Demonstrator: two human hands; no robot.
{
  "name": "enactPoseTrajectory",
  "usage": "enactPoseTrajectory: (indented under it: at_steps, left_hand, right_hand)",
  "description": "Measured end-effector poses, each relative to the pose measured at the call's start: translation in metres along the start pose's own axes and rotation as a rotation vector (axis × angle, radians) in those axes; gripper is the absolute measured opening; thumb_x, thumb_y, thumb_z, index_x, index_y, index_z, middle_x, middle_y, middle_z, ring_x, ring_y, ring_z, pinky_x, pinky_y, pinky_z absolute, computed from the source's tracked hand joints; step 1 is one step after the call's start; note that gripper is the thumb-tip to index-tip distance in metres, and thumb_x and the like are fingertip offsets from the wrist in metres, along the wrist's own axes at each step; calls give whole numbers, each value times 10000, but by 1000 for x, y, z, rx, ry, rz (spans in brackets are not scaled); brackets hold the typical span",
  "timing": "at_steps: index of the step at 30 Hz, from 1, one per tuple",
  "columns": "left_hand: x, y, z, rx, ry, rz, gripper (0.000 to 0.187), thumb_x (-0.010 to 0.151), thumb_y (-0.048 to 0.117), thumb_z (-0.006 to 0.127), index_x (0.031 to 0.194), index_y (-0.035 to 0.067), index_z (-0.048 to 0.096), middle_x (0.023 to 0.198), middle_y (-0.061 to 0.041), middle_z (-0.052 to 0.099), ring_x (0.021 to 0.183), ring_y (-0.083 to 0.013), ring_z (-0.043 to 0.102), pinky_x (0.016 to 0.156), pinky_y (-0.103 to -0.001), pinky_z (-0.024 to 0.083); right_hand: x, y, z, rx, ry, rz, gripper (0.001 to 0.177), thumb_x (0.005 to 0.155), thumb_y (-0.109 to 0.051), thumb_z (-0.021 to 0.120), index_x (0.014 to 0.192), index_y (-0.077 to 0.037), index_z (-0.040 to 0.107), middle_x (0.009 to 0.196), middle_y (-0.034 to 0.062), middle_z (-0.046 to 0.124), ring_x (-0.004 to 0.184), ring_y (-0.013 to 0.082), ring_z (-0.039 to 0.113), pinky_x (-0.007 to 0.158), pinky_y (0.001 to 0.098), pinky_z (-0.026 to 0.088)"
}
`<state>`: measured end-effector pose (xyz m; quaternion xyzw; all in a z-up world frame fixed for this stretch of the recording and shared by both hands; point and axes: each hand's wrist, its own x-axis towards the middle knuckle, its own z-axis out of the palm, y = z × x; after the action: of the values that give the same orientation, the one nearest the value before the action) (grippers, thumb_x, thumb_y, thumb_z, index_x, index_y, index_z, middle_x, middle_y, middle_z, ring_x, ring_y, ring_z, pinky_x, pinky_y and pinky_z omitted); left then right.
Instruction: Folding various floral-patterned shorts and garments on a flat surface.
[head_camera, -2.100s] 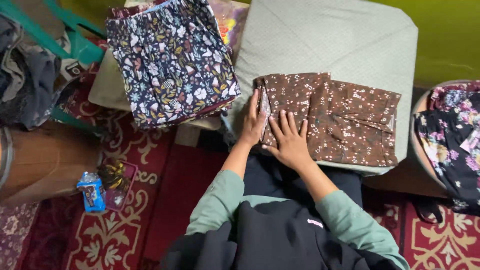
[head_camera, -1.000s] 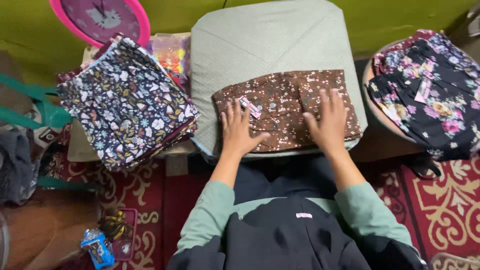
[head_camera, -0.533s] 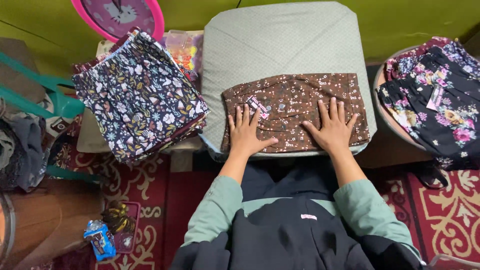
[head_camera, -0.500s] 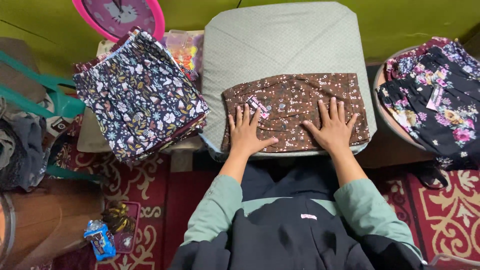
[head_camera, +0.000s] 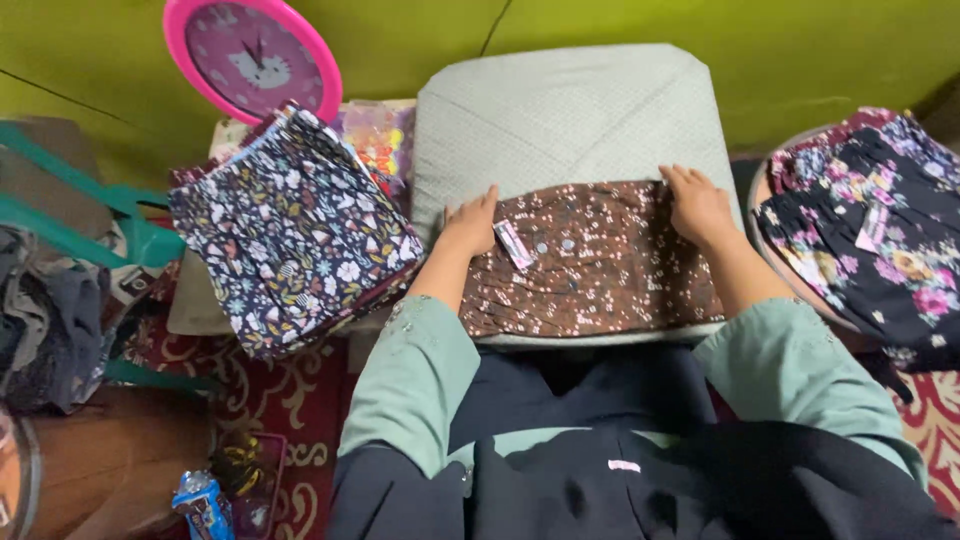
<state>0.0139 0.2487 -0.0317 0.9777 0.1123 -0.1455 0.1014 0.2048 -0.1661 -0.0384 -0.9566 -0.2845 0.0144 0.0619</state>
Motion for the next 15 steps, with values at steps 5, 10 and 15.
enactPoseTrajectory:
  at_steps: [5, 10, 15]
  left_hand:
    - [-19, 8, -64, 45, -50, 4, 797, 818, 221, 655, 1558, 178, 363, 1367, -133, 611, 1281, -400, 557, 1057, -687, 328]
    - [-33, 4, -107, -9, -106, 129, 449, 754, 378, 691, 1183, 262, 755, 1128, -113, 755, 1144, -371, 683, 983, -548, 520]
    - [-75, 25, -184, -139, 19, 176, 438, 736, 271, 648, 1156, 222, 763, 1099, -192, 740, 1131, -438, 665, 1021, -542, 509]
  right_hand:
    - [-25, -43, -52, -83, 16, -35, 502, 1045, -163, 469, 1523, -310, 513, 1351, 56, 620, 1294, 338, 578, 984, 595, 497]
    - [-16, -24, -46, -154, 73, -58, 454, 1030, -160, 531, 1438, -336, 624, 1139, 70, 677, 1132, 312, 649, 936, 517, 526]
    - [-4, -1, -72, -290, 136, -41, 338, 950, -223, 619, 1187, -416, 763, 1140, -38, 685, 1117, 227, 658, 968, 511, 503]
